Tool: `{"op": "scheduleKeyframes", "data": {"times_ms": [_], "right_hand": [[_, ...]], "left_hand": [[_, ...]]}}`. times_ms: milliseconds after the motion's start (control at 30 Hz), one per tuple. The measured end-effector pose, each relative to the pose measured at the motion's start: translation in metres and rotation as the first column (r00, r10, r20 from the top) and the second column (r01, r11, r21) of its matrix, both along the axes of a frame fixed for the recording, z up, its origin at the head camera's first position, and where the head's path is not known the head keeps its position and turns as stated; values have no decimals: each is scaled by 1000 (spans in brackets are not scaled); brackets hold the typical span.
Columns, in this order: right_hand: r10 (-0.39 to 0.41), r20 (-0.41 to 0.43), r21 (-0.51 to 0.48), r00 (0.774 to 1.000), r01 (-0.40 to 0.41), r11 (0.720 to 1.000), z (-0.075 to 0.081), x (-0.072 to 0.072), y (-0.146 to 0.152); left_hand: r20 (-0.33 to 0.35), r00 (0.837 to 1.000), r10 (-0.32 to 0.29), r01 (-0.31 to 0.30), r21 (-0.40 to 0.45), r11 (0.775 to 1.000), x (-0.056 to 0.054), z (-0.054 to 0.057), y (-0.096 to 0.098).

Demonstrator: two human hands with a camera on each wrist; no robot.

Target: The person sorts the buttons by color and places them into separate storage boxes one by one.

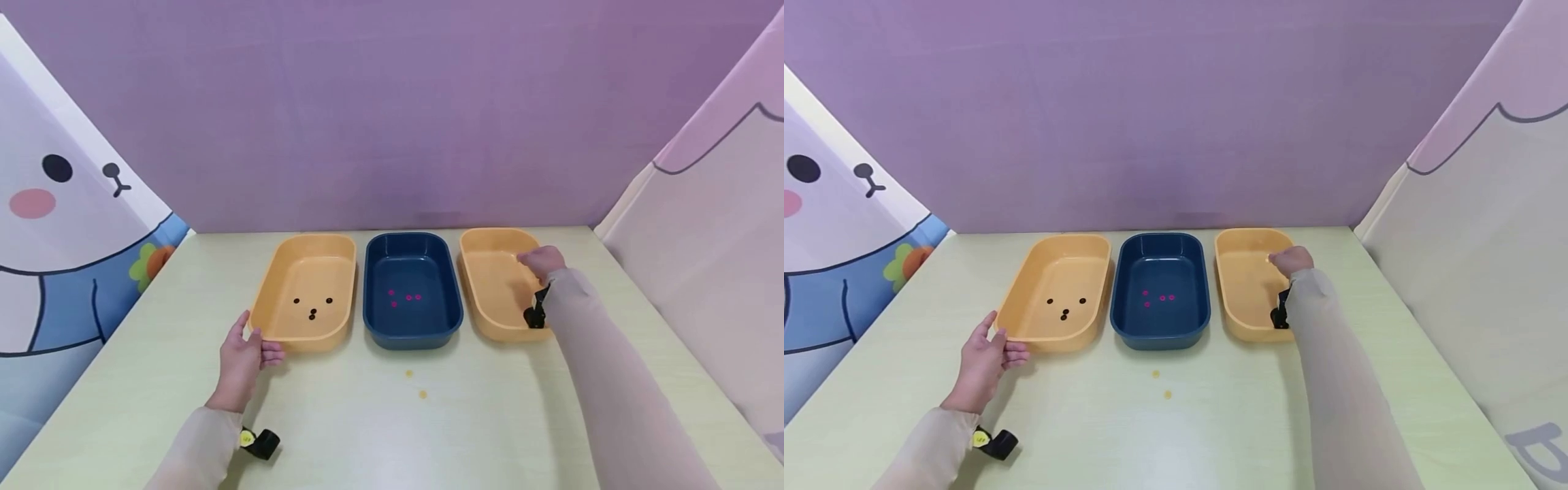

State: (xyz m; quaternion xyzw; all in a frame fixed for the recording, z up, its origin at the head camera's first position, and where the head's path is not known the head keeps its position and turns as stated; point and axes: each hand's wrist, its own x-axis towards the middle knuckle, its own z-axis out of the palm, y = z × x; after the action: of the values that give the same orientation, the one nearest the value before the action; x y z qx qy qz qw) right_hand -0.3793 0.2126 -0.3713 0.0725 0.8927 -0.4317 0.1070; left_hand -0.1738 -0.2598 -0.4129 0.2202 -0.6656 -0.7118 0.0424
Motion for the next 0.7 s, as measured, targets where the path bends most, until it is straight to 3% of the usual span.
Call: {"op": "scheduleKeyframes", "data": {"times_ms": [133,333,700], "right_hand": [[-16,21,5,1000,16,1000,-5,-5,1],[20,43,116,999,-25,993,-15,-9,-1],[50,56,127,997,-57,990,-39,-22,4]], "left_hand": [[15,1000,0,0,-6,1000,0,0,0],[14,1000,-6,6,-17,1000,0,1,-1],[9,1000,-5,6,-39,999,2,-1,0]]}}
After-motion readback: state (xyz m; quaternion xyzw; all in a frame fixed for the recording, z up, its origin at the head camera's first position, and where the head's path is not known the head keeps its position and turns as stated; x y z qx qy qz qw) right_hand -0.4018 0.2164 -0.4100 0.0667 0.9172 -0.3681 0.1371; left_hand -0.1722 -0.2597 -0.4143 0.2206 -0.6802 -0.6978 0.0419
